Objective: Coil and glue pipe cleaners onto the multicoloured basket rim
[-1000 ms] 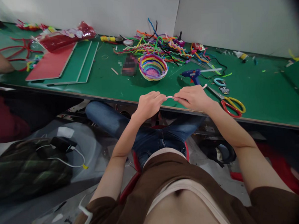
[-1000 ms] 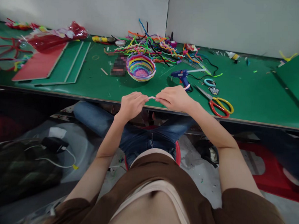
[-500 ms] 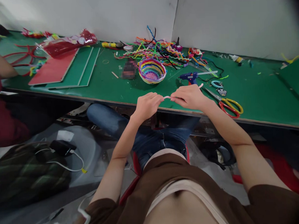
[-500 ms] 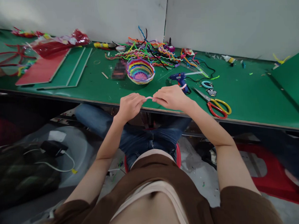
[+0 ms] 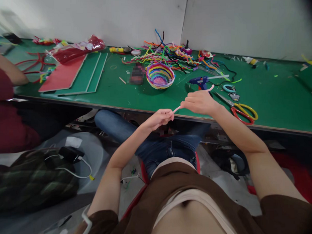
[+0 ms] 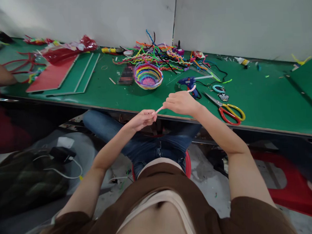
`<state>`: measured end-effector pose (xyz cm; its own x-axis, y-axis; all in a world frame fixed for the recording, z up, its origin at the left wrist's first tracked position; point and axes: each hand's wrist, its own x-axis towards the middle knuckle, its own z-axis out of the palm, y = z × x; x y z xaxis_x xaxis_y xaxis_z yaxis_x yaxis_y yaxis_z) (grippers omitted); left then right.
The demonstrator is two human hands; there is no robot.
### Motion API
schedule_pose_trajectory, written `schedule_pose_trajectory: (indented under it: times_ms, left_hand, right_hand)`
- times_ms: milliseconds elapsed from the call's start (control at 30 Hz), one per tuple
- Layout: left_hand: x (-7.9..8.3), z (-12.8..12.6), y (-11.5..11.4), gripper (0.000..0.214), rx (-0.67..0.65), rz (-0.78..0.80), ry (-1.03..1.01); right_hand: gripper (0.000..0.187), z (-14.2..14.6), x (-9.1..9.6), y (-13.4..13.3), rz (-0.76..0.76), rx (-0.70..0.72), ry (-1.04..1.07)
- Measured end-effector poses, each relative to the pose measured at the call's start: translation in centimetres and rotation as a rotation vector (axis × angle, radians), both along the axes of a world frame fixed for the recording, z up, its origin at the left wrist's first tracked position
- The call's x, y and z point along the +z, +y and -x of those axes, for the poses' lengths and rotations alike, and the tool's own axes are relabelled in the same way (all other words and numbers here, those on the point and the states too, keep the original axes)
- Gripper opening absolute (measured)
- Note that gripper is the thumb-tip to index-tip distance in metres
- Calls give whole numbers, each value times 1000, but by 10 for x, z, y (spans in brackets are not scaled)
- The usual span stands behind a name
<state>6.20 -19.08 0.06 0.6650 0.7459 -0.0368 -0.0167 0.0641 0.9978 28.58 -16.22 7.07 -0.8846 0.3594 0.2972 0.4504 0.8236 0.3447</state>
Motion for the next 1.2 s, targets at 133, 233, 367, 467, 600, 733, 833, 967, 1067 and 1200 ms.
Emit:
schedule_pose_trajectory:
  times_ms: [133, 233, 367, 467, 600, 733, 833, 967, 1067, 1200]
  left_hand:
    - [-10, 3, -8, 48, -12, 42, 7]
    - [-7, 11, -6, 41, 109, -222, 157]
    - [5, 19, -5, 34, 364, -795, 718]
    - [13, 18, -8, 33, 456, -1062, 1015]
    - [20, 7, -12, 29, 584, -1286, 1067]
    - [18, -7, -12, 28, 591, -1400, 1006]
    - [13, -12, -9, 30, 640, -1441, 984]
    - [11, -5, -3, 26, 707, -1662, 842]
    - [13, 6, 2, 22, 584, -1776, 770]
    - [19, 15, 5, 26, 435, -1772, 773]
  right_hand:
    - [43, -1, -8, -2, 18, 29, 0]
    - [41, -4, -16, -1, 88, -39, 106]
    - [38, -5, -23, -1, 209, -113, 162]
    - [35, -2, -23, -3, 260, -174, 154]
    - [34, 5, -24, -5, 301, -220, 209]
    - [34, 11, -24, -8, 349, -239, 291]
    - [34, 12, -20, -11, 472, -283, 356]
    - [38, 12, -10, -9, 953, -160, 411]
    - [47, 12, -6, -5, 1432, -12, 414]
    - [44, 15, -11, -6, 1940, 0, 451]
